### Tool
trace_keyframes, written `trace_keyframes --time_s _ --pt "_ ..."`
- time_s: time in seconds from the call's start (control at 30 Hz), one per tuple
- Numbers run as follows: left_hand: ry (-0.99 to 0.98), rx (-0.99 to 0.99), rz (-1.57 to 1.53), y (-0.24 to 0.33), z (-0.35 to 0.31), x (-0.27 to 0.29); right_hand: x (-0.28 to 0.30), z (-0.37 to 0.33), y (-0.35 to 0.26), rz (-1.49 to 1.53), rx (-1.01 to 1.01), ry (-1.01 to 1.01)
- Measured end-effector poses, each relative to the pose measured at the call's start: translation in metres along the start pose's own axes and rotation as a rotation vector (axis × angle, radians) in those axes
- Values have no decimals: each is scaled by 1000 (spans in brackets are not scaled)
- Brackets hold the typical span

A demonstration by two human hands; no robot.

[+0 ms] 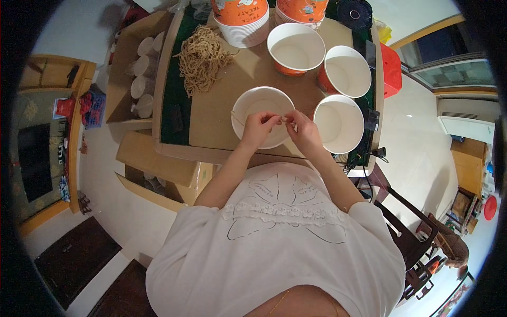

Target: Putting rubber bands around paper cups containing noodles as part of a packaging process.

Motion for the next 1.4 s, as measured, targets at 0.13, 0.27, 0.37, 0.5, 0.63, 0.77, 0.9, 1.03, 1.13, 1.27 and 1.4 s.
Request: trace_keyframes --time_s 0.13,0.27,0.37,0.5,0.63,0.77,0.9,1.03,1.13,1.27,1.4 --pt "7 15 -29 0 2 1 2 -1 -1 38 -50 -9" --pt "6 -31 -30 -3 3 0 3 0 -4 100 -43 -3" --pt "1 -26 -43 -2 3 -1 2 0 -3 90 -32 8" --pt "3 -10 -8 3 2 -1 -2 -1 0 29 -77 2" --pt "10 -56 -43 -2 2 0 -3 -1 -3 20 -94 -7" --pt "20 -42 -11 1 1 0 -2 -1 -5 -46 -104 -8" --pt "18 -39 28 1 2 1 -1 0 -8 -117 -102 30" --pt "67 -98 73 -8 5 2 -5 0 -6 -142 -110 24" --pt "123 -157 315 3 3 0 -7 -1 -2 -148 -100 30" --pt "208 -223 458 10 -2 -4 -9 -1 -1 -130 -19 83" --pt "273 -219 461 9 -2 -5 -9 0 -2 -96 -10 100"
Point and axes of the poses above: each hand's wrist, its own z-axis towards the middle knuckle, its own x-axis out of the back of the hand, y = z × x, the point moved 2 cm from there along z, towards the middle knuckle, and after that the axes turned 6 degrees about -y, right-handed, at the moved point
